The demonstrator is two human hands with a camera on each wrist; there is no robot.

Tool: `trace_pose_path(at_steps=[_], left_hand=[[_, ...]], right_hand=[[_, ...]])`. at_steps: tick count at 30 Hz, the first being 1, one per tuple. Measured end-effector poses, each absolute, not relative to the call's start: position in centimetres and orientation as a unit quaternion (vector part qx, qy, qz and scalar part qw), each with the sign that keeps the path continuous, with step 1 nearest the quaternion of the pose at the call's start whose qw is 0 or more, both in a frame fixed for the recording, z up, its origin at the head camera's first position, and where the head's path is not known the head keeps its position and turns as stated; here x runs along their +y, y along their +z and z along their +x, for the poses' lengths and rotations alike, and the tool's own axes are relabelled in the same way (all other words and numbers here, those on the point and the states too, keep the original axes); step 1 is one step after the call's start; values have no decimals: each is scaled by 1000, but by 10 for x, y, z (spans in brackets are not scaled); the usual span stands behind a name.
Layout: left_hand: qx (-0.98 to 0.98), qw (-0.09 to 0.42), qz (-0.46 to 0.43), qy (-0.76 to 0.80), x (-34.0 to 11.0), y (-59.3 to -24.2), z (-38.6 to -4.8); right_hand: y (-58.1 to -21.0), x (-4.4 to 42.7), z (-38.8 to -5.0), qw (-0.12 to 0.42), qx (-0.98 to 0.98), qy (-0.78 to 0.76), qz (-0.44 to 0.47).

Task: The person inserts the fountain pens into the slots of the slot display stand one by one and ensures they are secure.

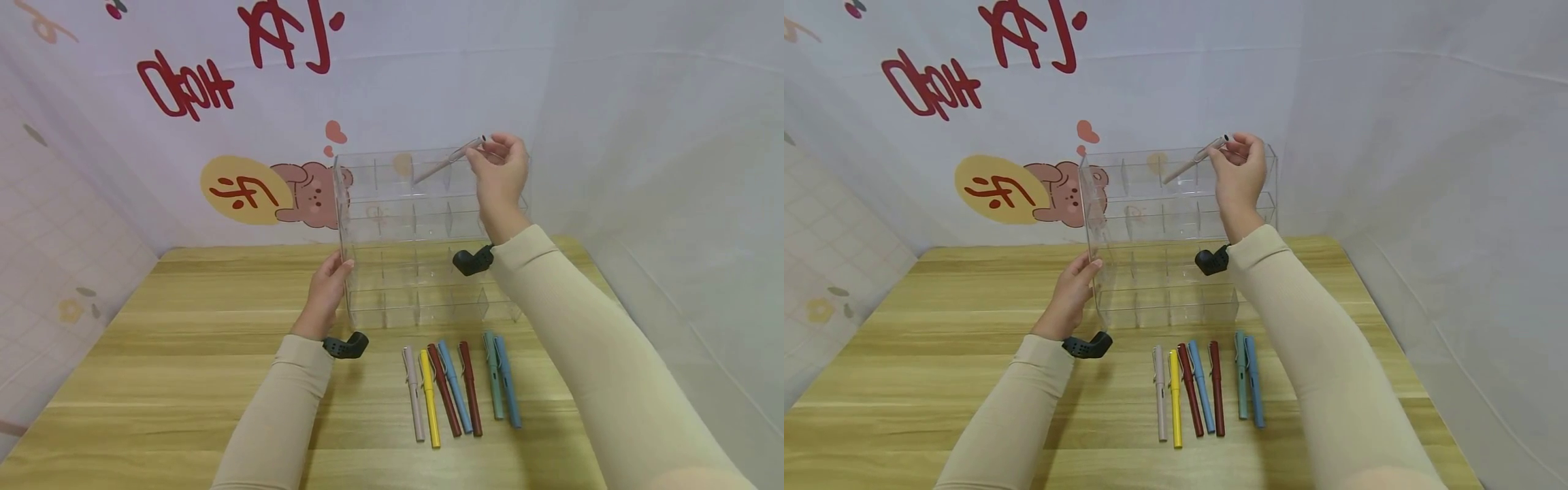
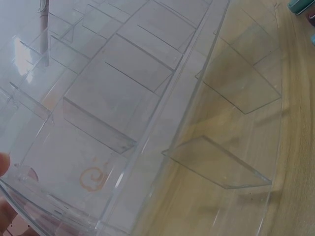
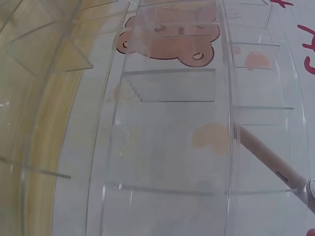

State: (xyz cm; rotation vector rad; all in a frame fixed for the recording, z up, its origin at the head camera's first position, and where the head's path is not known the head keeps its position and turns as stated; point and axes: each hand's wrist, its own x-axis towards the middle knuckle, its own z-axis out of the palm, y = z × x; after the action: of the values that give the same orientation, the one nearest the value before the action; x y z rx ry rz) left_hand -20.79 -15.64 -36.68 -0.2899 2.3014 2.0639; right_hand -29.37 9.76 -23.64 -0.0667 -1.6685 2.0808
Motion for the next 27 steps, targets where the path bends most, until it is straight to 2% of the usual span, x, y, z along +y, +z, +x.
trace_pose_path(at_steps=[15,27], left_hand=[[746,25,-98,658,-156,-366,-207],[750,25,-92,655,-157,-367,-206]], right_hand=[[-251,127,-266,250,-611,751,-1],[-279,141,-242,208,-653,728,4]])
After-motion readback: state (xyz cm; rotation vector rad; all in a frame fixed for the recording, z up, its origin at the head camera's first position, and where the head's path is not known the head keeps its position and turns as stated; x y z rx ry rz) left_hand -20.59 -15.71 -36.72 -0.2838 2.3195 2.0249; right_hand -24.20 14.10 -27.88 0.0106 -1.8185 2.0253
